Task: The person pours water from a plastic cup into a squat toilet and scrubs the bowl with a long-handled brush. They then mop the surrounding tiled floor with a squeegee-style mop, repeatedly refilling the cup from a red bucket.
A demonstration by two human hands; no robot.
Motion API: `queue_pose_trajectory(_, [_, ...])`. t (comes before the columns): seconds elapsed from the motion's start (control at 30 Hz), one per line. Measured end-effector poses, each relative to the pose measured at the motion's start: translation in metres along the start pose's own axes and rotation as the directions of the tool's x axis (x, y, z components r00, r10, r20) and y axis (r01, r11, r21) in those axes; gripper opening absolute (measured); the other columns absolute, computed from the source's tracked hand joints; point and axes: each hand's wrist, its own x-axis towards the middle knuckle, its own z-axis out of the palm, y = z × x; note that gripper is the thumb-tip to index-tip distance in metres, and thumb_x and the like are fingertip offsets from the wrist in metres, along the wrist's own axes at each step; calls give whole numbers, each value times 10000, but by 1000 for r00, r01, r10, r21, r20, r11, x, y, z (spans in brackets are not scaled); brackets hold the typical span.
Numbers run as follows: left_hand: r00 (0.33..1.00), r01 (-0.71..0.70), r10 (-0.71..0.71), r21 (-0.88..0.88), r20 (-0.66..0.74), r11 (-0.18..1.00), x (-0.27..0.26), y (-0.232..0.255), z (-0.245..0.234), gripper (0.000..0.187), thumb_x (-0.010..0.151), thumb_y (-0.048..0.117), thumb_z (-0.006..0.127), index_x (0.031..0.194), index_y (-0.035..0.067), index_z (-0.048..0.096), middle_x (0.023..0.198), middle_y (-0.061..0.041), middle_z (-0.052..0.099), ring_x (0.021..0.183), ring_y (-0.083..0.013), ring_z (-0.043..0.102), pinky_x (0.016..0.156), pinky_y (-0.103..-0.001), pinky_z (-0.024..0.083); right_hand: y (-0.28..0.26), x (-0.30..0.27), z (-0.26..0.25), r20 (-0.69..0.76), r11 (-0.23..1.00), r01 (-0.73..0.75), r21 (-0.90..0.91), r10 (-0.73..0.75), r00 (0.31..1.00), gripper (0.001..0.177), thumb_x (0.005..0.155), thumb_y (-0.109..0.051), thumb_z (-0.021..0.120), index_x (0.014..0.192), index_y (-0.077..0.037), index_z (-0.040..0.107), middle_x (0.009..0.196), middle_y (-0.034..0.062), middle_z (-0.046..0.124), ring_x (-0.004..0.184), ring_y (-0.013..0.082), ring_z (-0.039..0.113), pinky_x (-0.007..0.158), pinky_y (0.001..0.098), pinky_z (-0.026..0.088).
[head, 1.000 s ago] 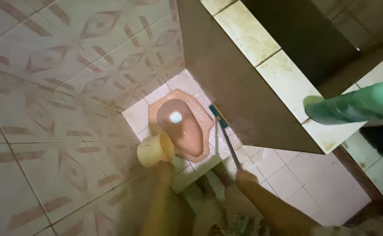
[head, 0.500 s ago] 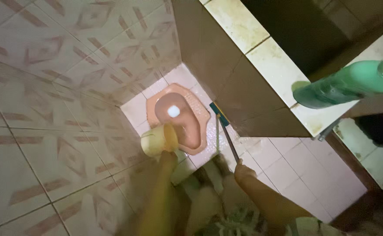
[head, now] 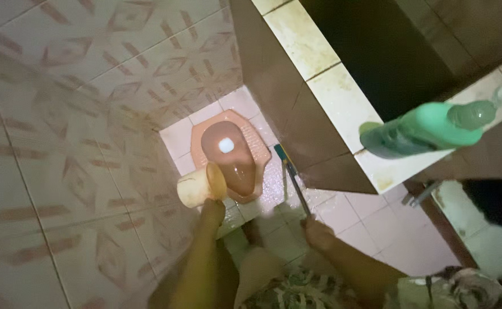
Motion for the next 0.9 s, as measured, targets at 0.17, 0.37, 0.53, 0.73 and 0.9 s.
queue_pose_trajectory(0.17, [998,28,-29,-19,-47,999,-51,19,34,407,1002,296,529,926,-86,649,706,-230,692,574,-327,700,539,-457,544,57,-14,25,89,985,162,-66,-156,984,344,1074,-237,380,1326,-38,504,1182,225,701,1060,360,718,891,511,563])
queue_pose_trajectory(0.37, [974,154,-186,-219,-133,964,-125,13,89,440,1002,302,533,866,-88,685,652,-207,682,528,-323,678,511,-447,521,146,1,-14,42,964,143,-224,-137,990,330,1069,-245,396,1294,-49,538,1183,219,699,1064,361,715,895,518,558])
queue_pose_trajectory(0.53, [936,280,-341,-396,-90,874,-169,-15,132,365,1004,292,532,1000,-45,670,760,-220,706,571,-311,652,512,-440,486,134,0,-10,106,920,292,-262,-274,956,321,1065,-251,410,1267,-57,566,1184,215,697,1067,361,711,898,524,553])
queue_pose_trajectory(0.73, [917,273,-355,-362,-181,891,-187,-79,159,381,1003,292,545,998,-65,677,822,-250,746,654,-330,725,614,-446,551,155,-26,1,166,866,370,-337,-332,929,312,1059,-259,427,1235,-68,600,1186,210,695,1071,362,708,902,531,548])
queue_pose_trajectory(0.9, [882,264,-395,-423,-259,867,-202,-113,172,369,959,265,593,1014,-93,660,871,-283,727,742,-364,742,678,-481,578,209,-1,-70,76,884,266,-385,-257,963,307,1046,-264,452,1199,-49,608,1110,208,714,1001,359,743,841,508,578])
